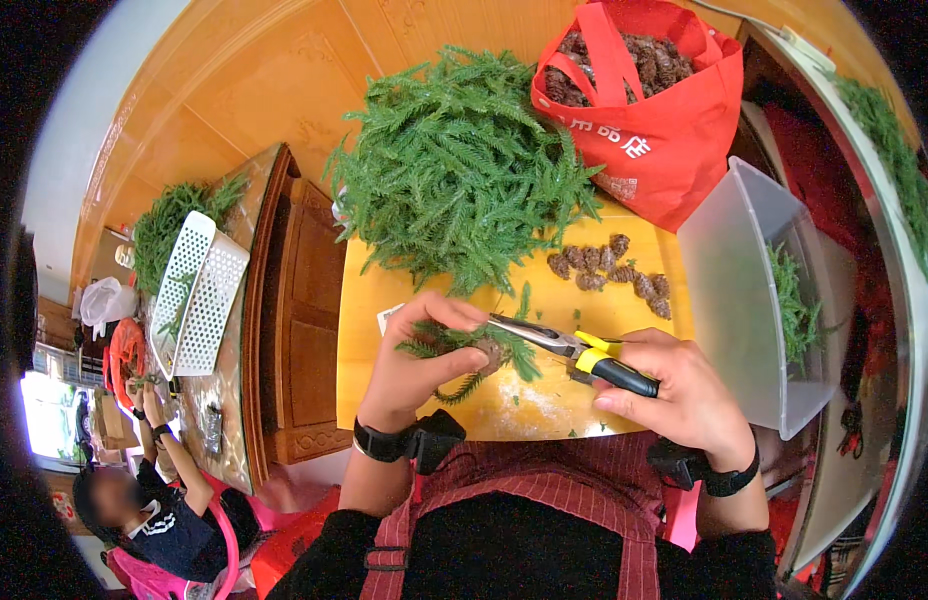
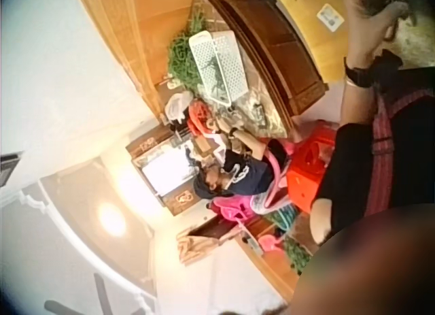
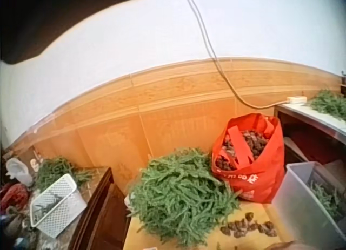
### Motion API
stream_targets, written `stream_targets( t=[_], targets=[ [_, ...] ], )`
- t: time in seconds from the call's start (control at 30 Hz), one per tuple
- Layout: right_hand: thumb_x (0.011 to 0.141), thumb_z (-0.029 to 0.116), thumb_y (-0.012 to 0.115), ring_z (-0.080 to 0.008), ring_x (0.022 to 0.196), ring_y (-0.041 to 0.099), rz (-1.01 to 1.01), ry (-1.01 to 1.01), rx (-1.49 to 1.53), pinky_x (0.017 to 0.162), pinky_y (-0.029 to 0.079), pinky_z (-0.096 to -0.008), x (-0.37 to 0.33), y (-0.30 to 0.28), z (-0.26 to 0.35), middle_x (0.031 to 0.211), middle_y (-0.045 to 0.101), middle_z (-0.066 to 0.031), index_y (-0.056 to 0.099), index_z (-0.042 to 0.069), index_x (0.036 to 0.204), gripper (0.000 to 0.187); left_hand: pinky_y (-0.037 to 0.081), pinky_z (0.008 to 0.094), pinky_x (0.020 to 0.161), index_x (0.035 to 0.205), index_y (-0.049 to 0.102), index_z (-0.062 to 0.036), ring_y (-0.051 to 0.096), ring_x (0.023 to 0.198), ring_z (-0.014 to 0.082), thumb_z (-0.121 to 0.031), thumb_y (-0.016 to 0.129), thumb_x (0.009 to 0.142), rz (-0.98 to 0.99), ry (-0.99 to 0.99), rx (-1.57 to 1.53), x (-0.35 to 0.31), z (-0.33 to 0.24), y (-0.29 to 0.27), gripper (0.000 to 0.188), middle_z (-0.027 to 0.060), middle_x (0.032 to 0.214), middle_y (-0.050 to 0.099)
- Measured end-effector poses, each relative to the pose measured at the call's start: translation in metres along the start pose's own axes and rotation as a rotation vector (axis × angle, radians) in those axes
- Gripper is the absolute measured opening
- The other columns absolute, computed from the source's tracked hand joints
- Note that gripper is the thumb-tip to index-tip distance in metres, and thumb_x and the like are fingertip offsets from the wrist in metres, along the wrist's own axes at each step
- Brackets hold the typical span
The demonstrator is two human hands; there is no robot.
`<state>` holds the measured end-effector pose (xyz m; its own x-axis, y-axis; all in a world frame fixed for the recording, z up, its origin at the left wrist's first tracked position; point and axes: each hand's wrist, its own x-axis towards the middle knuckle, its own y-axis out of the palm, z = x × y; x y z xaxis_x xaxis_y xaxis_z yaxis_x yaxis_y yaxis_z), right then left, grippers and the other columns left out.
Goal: The recorder is sorting and trimming green leafy herbs and small brown items on a work table.
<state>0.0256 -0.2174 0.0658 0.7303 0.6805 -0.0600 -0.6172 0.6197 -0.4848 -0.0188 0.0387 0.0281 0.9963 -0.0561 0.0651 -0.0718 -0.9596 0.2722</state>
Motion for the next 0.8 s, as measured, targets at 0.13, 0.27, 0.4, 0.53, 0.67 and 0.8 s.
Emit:
stream_targets(
  t=[0.13, 0.27, 0.4, 0.53, 0.67, 0.8],
  targets=[
    [0.072, 0.028, 0.070, -0.0297, 0.075, 0.053, -0.024, -0.109, -0.046, 0.066, 0.043, -0.0362, 0.000, -0.001, -0.013, 0.070, 0.054, -0.0125, 0.059, 0.002, 0.074, 0.028, 0.048, 0.0282, 0.072, 0.086, 0.053, -0.0041, 0.058, 0.082, 0.0170, 0.007, 0.070, 0.065, 0.048, -0.061, -0.142, 0.001, 0.006, -0.007, 0.029, 0.0123, 0.096, 0.059],
    [0.069, 0.029, 0.071, -0.0286, 0.082, 0.056, 0.013, -0.047, -0.089, 0.079, 0.042, -0.0357, 0.004, -0.005, -0.011, 0.071, 0.060, -0.0098, 0.064, 0.003, 0.077, 0.028, 0.048, 0.0290, 0.063, 0.088, 0.051, -0.0042, 0.059, 0.077, 0.0185, 0.004, 0.072, 0.065, 0.076, -0.103, -0.300, 0.004, 0.009, -0.008, 0.032, 0.0137, 0.093, 0.059],
    [0.068, 0.030, 0.072, -0.0302, 0.076, 0.055, 0.000, -0.102, -0.107, 0.079, 0.042, -0.0373, 0.005, -0.009, -0.012, 0.063, 0.055, -0.0096, 0.061, 0.003, 0.073, 0.029, 0.046, 0.0301, 0.052, 0.086, 0.049, -0.0056, 0.058, 0.066, 0.0196, -0.006, 0.076, 0.065, 0.118, -0.106, -0.368, 0.005, 0.014, -0.010, 0.034, 0.0156, 0.086, 0.059],
    [0.067, 0.033, 0.072, -0.0309, 0.069, 0.054, -0.035, -0.180, -0.133, 0.078, 0.042, -0.0378, 0.010, -0.005, -0.014, 0.056, 0.047, -0.0092, 0.055, 0.002, 0.066, 0.036, 0.045, 0.0303, 0.046, 0.085, 0.048, -0.0068, 0.057, 0.059, 0.0203, -0.012, 0.078, 0.064, 0.145, -0.110, -0.421, 0.004, 0.017, -0.009, 0.037, 0.0176, 0.085, 0.060],
    [0.067, 0.036, 0.073, -0.0304, 0.067, 0.053, -0.065, -0.287, -0.116, 0.078, 0.042, -0.0376, 0.015, -0.001, -0.016, 0.056, 0.046, -0.0088, 0.054, 0.001, 0.065, 0.039, 0.042, 0.0258, 0.040, 0.085, 0.048, -0.0083, 0.056, 0.050, 0.0183, -0.015, 0.079, 0.062, 0.147, -0.197, -0.521, 0.002, 0.016, -0.004, 0.040, 0.0180, 0.087, 0.060],
    [0.068, 0.030, 0.073, -0.0341, 0.066, 0.050, -0.017, -0.272, -0.101, 0.081, 0.043, -0.0404, 0.015, -0.005, -0.017, 0.059, 0.046, -0.0117, 0.054, 0.002, 0.068, 0.034, 0.041, 0.0224, 0.038, 0.085, 0.048, -0.0092, 0.054, 0.045, 0.0158, -0.017, 0.080, 0.060, 0.149, -0.226, -0.565, 0.002, 0.017, -0.001, 0.042, 0.0172, 0.087, 0.061]
  ],
)
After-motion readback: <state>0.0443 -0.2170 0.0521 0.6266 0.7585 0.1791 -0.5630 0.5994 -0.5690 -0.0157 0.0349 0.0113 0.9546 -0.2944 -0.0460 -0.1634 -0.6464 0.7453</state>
